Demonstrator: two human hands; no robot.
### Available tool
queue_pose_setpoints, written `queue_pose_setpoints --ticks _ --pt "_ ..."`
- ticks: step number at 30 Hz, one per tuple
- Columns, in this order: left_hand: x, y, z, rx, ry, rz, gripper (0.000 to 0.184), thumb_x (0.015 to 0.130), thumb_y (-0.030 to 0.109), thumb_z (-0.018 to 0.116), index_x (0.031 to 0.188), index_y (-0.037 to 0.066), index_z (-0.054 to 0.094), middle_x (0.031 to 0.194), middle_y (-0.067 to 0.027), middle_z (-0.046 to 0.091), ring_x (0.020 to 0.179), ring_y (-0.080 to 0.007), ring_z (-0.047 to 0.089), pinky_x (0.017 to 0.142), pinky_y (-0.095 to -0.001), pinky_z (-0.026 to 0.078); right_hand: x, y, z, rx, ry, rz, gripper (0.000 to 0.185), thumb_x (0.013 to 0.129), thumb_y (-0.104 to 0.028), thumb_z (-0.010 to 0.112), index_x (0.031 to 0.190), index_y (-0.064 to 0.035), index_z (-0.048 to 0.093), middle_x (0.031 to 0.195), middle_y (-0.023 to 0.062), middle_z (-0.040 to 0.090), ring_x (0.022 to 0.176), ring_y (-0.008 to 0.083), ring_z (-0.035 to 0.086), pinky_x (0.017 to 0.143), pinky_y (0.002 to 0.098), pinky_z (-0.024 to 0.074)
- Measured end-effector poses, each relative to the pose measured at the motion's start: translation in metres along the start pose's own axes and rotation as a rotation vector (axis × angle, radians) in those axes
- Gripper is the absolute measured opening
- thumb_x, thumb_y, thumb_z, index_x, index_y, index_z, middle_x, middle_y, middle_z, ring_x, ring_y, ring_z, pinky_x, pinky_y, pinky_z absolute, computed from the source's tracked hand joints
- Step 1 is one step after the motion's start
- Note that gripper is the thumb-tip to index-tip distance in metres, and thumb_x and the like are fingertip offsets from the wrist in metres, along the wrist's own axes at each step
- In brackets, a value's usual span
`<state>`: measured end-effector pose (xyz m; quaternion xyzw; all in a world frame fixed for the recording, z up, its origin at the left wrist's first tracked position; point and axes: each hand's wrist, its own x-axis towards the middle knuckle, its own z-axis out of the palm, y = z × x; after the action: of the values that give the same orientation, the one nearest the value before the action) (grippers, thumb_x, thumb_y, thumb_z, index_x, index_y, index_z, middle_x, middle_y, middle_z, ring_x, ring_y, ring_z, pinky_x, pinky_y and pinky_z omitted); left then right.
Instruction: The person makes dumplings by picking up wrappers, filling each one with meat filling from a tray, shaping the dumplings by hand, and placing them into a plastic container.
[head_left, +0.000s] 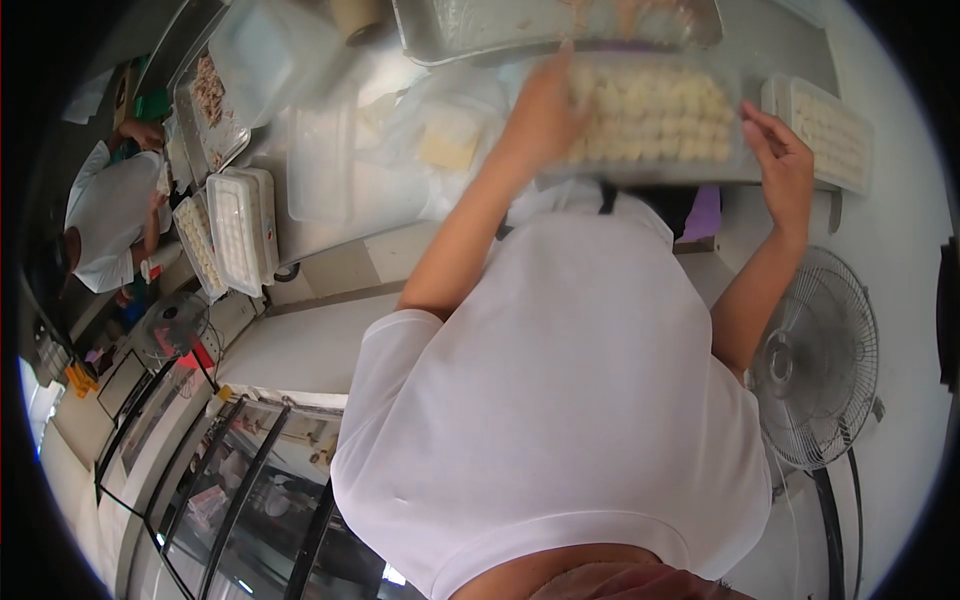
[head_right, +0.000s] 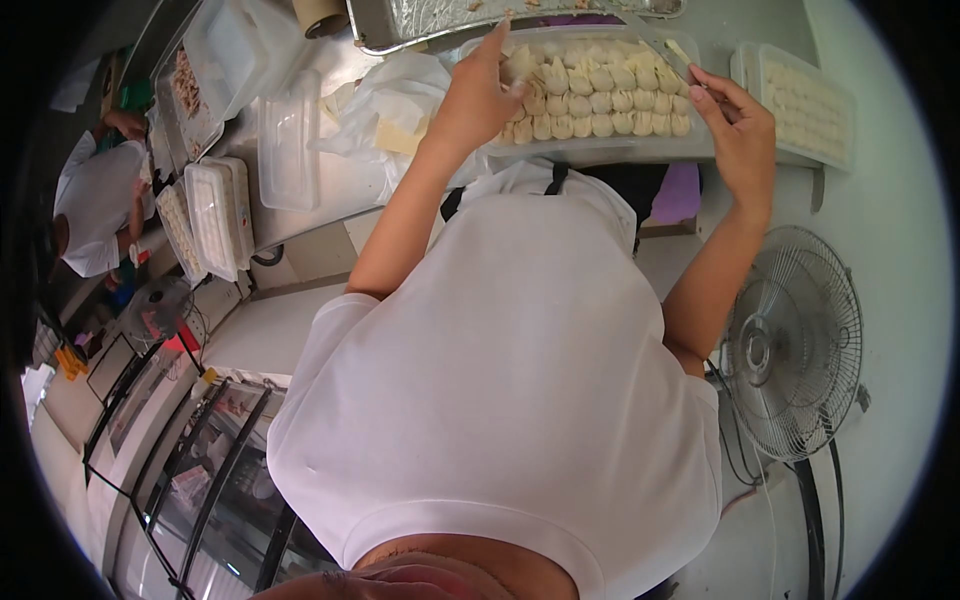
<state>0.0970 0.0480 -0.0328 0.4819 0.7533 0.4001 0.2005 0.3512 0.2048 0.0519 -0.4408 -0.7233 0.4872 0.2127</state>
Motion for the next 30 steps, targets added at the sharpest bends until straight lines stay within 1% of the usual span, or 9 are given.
queue_pose_setpoints --ticks 3,6,16,18,23,25,26,28,30 --pt "0.003 0.004 0.000 0.317 -0.179 0.036 0.045 0.082 0.026 0.075 0.119 0.006 0.062 0.086 -0.0139 0.067 0.083 -0.0304 0.067 0.070 -0.0398 0.053 -0.001 0.003 0.000 0.016 0.000 0.007 0.028 0.093 -0.013 0.067 0.119 -0.0007 0.068 0.106 0.0065 0.071 0.091 0.0089 0.061 0.086 0.0229 0.0477" --pt "0.008 -0.007 0.012 0.334 -0.191 0.165 0.040 0.079 0.034 0.077 0.109 0.008 0.067 0.081 -0.0084 0.067 0.082 -0.0298 0.066 0.071 -0.0413 0.053 -0.001 0.005 0.001 0.012 -0.006 0.010 0.028 0.093 -0.013 0.067 0.119 -0.0008 0.068 0.106 0.0067 0.071 0.091 0.0089 0.062 0.086 0.0230 0.0478" --pt "0.001 -0.009 0.000 0.247 -0.207 0.142 0.026 0.079 0.024 0.074 0.099 0.007 0.070 0.089 -0.0066 0.066 0.082 -0.0277 0.065 0.072 -0.0393 0.053 0.000 0.010 0.005 0.013 0.008 0.029 0.029 0.093 -0.013 0.067 0.119 0.0004 0.068 0.105 0.0073 0.071 0.095 0.0099 0.063 0.088 0.0238 0.0482" --pt "-0.010 -0.004 -0.014 0.294 -0.016 0.206 0.021 0.079 0.016 0.073 0.098 0.007 0.070 0.090 -0.0069 0.067 0.082 -0.0271 0.066 0.072 -0.0378 0.053 -0.002 0.009 0.006 0.034 0.008 0.032 0.029 0.093 -0.013 0.067 0.119 0.0005 0.068 0.106 0.0075 0.071 0.095 0.0102 0.063 0.088 0.0240 0.0482" --pt "-0.057 -0.063 -0.087 0.172 0.185 -0.015 0.018 0.079 0.005 0.069 0.097 0.006 0.068 0.093 -0.0098 0.068 0.077 -0.0273 0.064 0.070 -0.0367 0.052 0.000 0.014 0.005 0.028 0.019 0.060 0.030 0.094 -0.015 0.067 0.119 0.0006 0.068 0.108 0.0073 0.070 0.096 0.0112 0.063 0.089 0.0246 0.0481" --pt "-0.084 -0.082 -0.102 0.451 -0.133 -0.284 0.015 0.078 0.006 0.071 0.092 0.004 0.065 0.090 -0.0116 0.066 0.078 -0.0290 0.064 0.069 -0.0383 0.051 0.005 0.021 0.008 0.021 0.039 0.075 0.029 0.094 -0.015 0.067 0.119 0.0002 0.068 0.109 0.0066 0.070 0.097 0.0115 0.062 0.090 0.0251 0.0481" --pt "-0.095 -0.089 -0.101 0.459 -0.121 -0.305 0.015 0.078 0.006 0.071 0.092 0.004 0.065 0.090 -0.0116 0.066 0.078 -0.0290 0.064 0.069 -0.0383 0.051 0.008 0.022 0.011 0.028 0.016 0.068 0.029 0.094 -0.015 0.067 0.119 0.0002 0.068 0.109 0.0066 0.070 0.097 0.0115 0.062 0.090 0.0251 0.0481" --pt "-0.103 -0.108 -0.096 0.468 -0.036 -0.141 0.018 0.076 0.010 0.075 0.087 0.003 0.062 0.087 -0.0116 0.065 0.081 -0.0297 0.064 0.071 -0.0390 0.051 0.012 0.020 0.020 0.103 0.046 0.033 0.029 0.093 -0.018 0.068 0.119 -0.0054 0.070 0.098 -0.0044 0.066 0.074 0.0035 0.044 0.065 0.0182 0.0351" --pt "-0.104 -0.125 -0.094 0.489 -0.044 -0.165 0.024 0.074 0.014 0.078 0.086 0.003 0.061 0.086 -0.0113 0.063 0.084 -0.0303 0.064 0.074 -0.0398 0.051 0.016 0.011 0.026 0.136 0.023 0.012 0.029 0.093 -0.018 0.068 0.120 -0.0052 0.069 0.098 -0.0044 0.066 0.075 0.0033 0.045 0.066 0.0178 0.0355"
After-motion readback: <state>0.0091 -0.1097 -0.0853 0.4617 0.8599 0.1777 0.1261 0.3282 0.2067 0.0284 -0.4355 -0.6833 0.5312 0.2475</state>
